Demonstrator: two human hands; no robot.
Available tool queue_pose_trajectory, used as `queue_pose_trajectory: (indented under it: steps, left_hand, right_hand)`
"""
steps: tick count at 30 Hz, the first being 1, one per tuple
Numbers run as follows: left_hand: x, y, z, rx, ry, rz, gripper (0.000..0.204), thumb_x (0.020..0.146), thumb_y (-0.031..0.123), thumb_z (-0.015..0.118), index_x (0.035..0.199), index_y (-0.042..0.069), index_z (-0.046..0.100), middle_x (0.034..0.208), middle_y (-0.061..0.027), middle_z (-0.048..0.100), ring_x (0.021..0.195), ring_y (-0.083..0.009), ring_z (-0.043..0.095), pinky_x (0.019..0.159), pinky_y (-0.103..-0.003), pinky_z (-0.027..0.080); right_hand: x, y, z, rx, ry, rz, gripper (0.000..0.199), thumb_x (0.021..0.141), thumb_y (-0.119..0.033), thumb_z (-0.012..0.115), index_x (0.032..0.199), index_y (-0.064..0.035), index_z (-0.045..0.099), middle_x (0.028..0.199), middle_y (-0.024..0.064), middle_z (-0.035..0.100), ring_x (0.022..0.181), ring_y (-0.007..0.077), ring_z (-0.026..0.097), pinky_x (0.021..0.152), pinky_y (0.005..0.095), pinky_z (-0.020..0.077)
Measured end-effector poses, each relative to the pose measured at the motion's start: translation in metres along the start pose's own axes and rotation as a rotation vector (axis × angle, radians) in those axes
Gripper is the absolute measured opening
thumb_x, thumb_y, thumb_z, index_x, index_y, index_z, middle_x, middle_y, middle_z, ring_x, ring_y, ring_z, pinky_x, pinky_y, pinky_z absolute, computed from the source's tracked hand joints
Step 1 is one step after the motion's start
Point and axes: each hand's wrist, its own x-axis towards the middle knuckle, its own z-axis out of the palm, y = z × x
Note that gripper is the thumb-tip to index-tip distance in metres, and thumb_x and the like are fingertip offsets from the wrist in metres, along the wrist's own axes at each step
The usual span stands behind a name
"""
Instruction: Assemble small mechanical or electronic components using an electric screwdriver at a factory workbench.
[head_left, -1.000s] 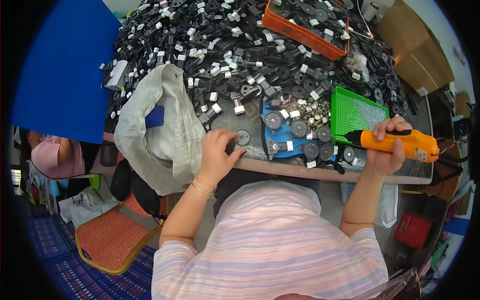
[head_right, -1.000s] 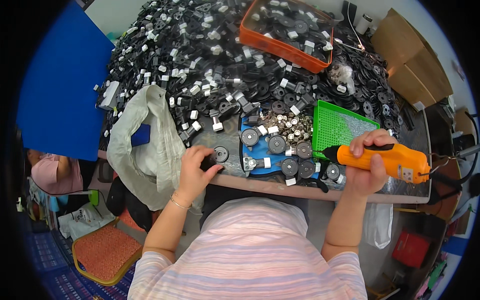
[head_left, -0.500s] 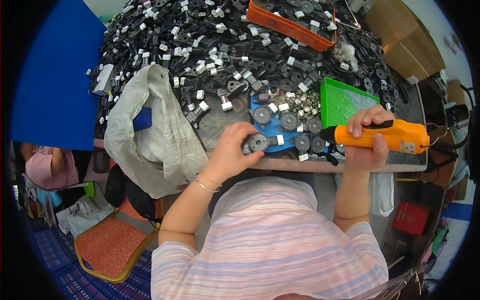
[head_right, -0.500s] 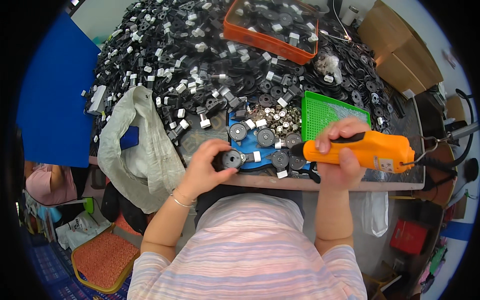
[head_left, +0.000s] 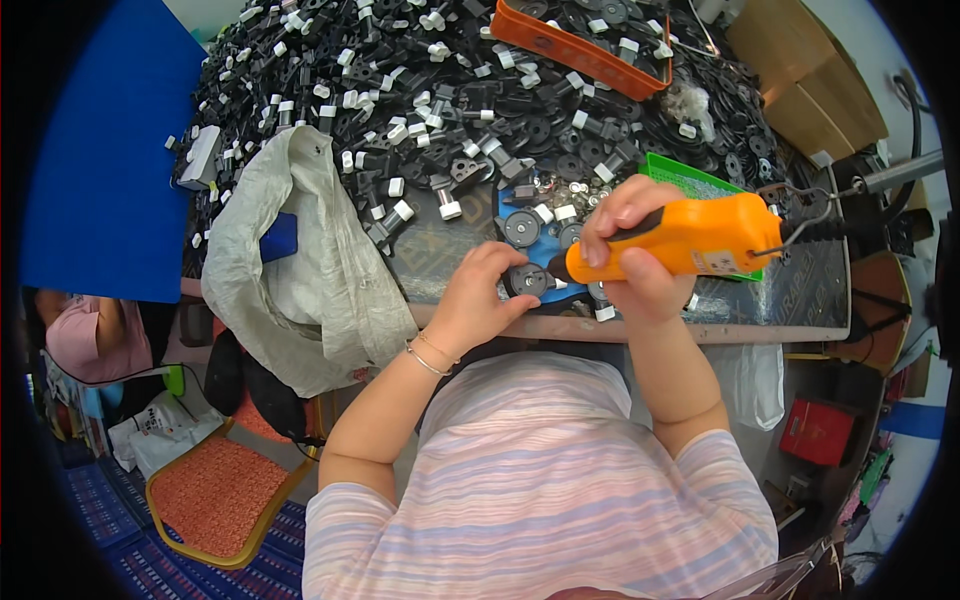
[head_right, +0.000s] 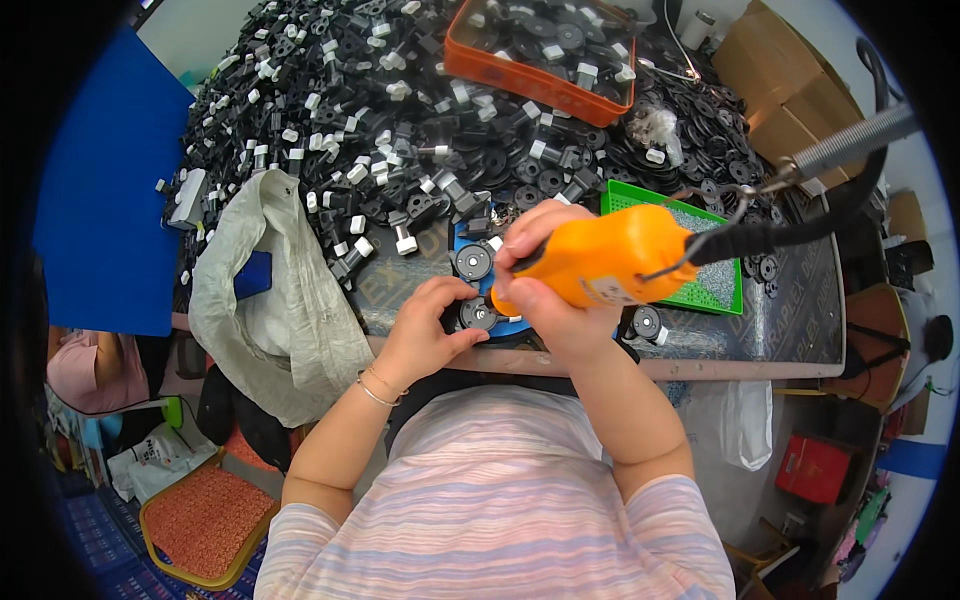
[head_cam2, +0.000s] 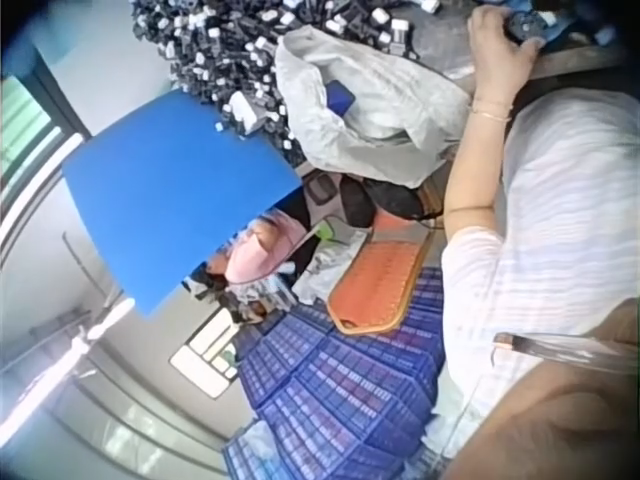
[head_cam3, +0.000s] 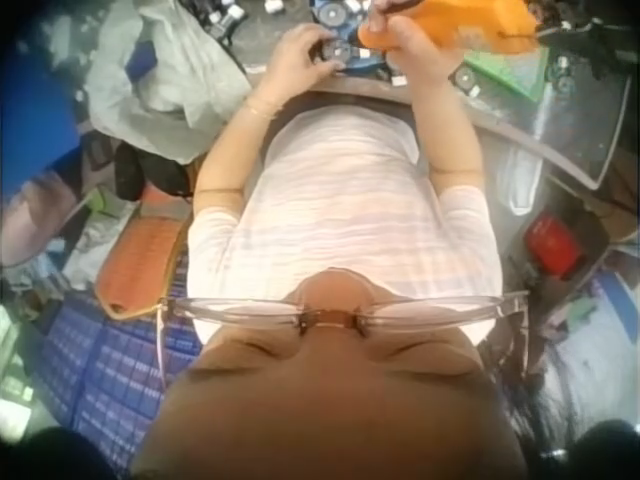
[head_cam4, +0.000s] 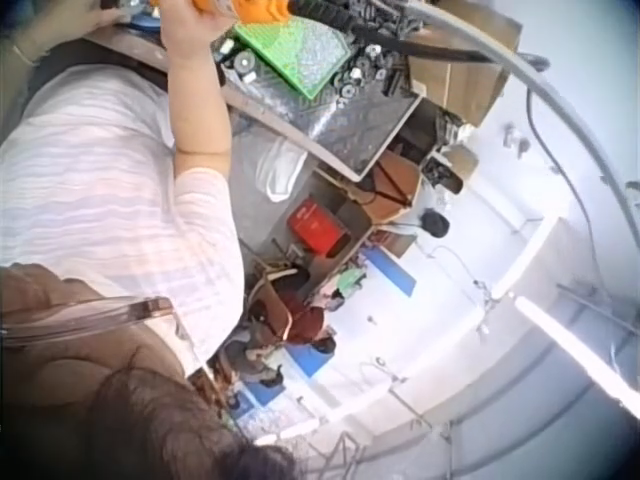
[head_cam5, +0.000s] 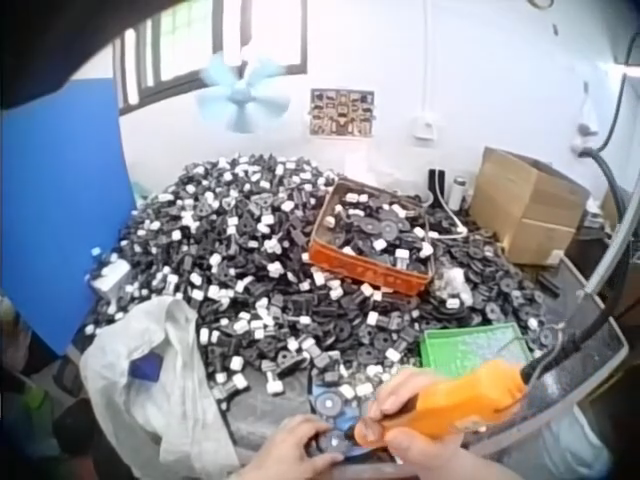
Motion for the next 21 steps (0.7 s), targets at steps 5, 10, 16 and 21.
queue_pose_trajectory:
  steps: [5,10,16,21]
  left_hand:
    - [-0.002,-0.007,0.002,-0.145,0.018,-0.028,0.045,0.063,0.014,0.081,0.101,0.001,0.062,0.104,-0.0119,0.058,0.099,-0.0309,0.055,0.086,-0.036,0.045]
    - [-0.001,-0.004,0.005,-0.105,0.032,-0.037,0.045,0.062,0.014,0.081,0.101,0.001,0.062,0.104,-0.0118,0.058,0.098,-0.0307,0.056,0.085,-0.036,0.046]
    - [0.002,-0.005,0.002,-0.094,0.028,-0.044,0.045,0.063,0.014,0.081,0.102,0.002,0.063,0.105,-0.012,0.058,0.099,-0.0305,0.055,0.085,-0.036,0.046]
    - [-0.001,-0.003,0.001,-0.083,0.019,-0.033,0.045,0.062,0.013,0.081,0.102,0.001,0.064,0.104,-0.0118,0.059,0.097,-0.0306,0.056,0.085,-0.036,0.046]
  right_hand:
    - [0.004,0.009,0.007,0.035,0.01,0.027,0.027,0.079,-0.012,0.067,0.097,-0.0008,0.05,0.09,0.012,0.051,0.066,0.0173,0.055,0.061,0.0288,0.0479]
    - [0.006,0.009,0.006,0.018,-0.002,0.022,0.026,0.079,-0.011,0.066,0.096,-0.0006,0.05,0.09,0.0123,0.051,0.066,0.0169,0.055,0.061,0.0289,0.0482]
    - [0.005,0.014,0.005,0.034,-0.025,0.041,0.026,0.07,0.004,0.063,0.094,0.0,0.053,0.09,0.0122,0.052,0.077,0.0159,0.055,0.067,0.0275,0.0484]
    - [0.005,0.016,0.006,0.007,-0.017,0.062,0.026,0.07,0.003,0.065,0.093,0.0,0.054,0.09,0.0117,0.053,0.077,0.0156,0.055,0.069,0.0271,0.0478]
